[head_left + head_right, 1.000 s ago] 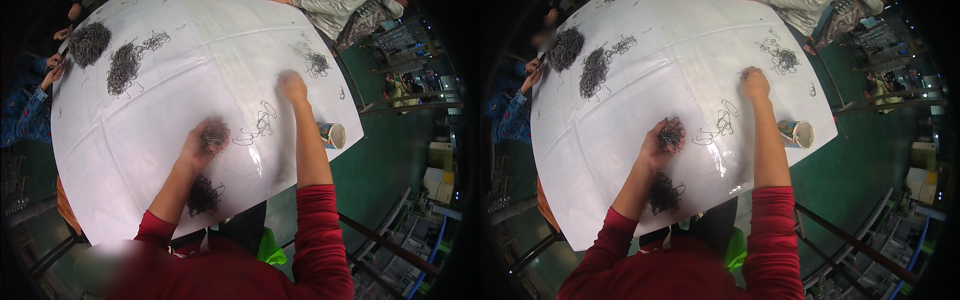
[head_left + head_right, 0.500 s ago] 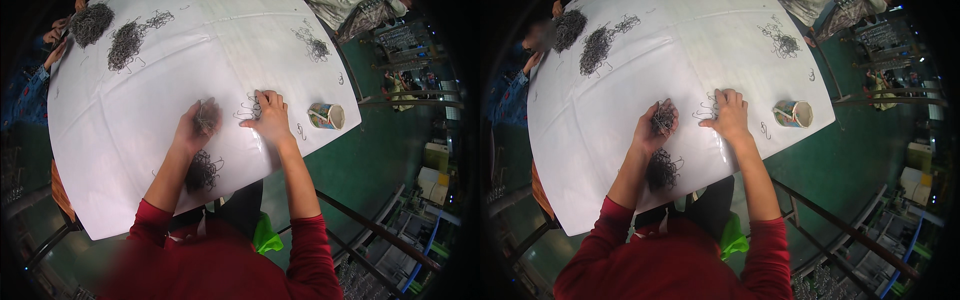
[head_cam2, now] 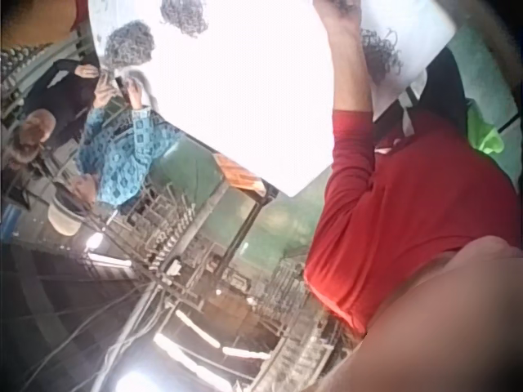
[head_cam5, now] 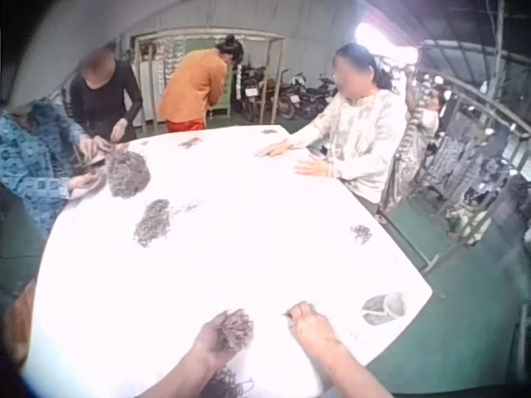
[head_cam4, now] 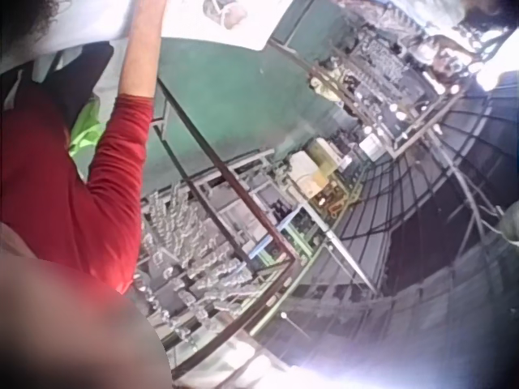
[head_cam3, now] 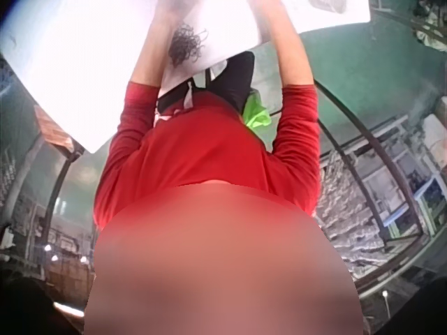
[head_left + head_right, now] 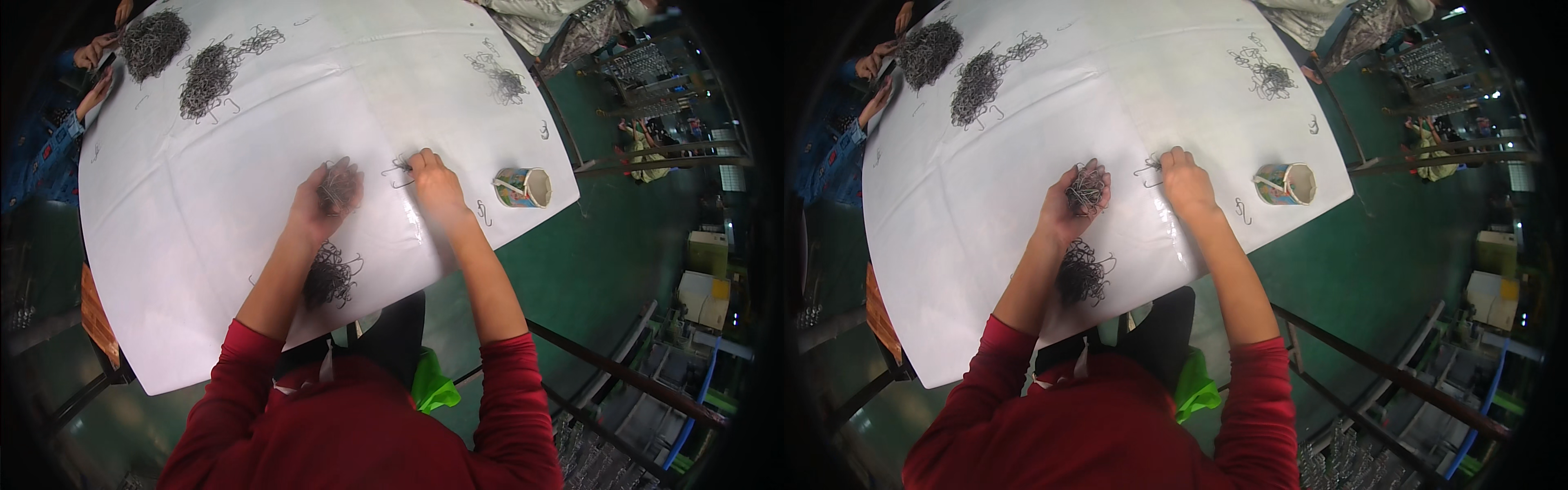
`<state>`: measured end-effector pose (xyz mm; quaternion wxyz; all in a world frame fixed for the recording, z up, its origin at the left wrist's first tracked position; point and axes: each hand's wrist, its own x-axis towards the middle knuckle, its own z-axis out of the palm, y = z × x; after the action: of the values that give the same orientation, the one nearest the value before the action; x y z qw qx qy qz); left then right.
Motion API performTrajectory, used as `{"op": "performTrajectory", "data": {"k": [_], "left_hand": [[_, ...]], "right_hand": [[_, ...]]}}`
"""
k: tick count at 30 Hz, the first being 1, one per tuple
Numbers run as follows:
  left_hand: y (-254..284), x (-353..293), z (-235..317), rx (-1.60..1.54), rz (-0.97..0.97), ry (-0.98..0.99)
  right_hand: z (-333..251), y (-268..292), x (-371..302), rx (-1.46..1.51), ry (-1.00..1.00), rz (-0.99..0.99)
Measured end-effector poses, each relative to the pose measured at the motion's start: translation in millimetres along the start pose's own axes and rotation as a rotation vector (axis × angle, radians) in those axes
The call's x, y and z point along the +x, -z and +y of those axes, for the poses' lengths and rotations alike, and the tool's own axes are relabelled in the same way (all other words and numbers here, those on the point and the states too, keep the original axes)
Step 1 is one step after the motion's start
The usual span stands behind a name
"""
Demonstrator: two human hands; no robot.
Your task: The person assembles small metal hooks and washers by hand at a table, then gathers the loose hooks into a pile and walks to a nearby rack to hang the assembled pieces. The person also collects remaining hooks from the table and places them into a container.
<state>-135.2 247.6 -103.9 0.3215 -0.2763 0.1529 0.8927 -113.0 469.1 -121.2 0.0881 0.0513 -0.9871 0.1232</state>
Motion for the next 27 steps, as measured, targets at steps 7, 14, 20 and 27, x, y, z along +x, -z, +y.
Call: {"op": "performTrajectory", "data": {"k": [7, 14, 20, 27], "left_hand": [[-11, 17, 2, 0.034, -0.013, -0.001], [-26, 40, -12, 0.145, -0.046, 0.041], [-27, 49, -21, 0.127, -0.068, 0.03], [-22, 41, -12, -0.006, -0.024, -0.006]], "right_hand": [[26, 23, 19, 0.595, -0.238, -0.233], [-18, 52, 44, 0.91, -0.154, -0.267], [-45, 63, 44, 0.655, -0.033, -0.174], [-19, 47, -13, 0.095, -0.574, -0.231]]}}
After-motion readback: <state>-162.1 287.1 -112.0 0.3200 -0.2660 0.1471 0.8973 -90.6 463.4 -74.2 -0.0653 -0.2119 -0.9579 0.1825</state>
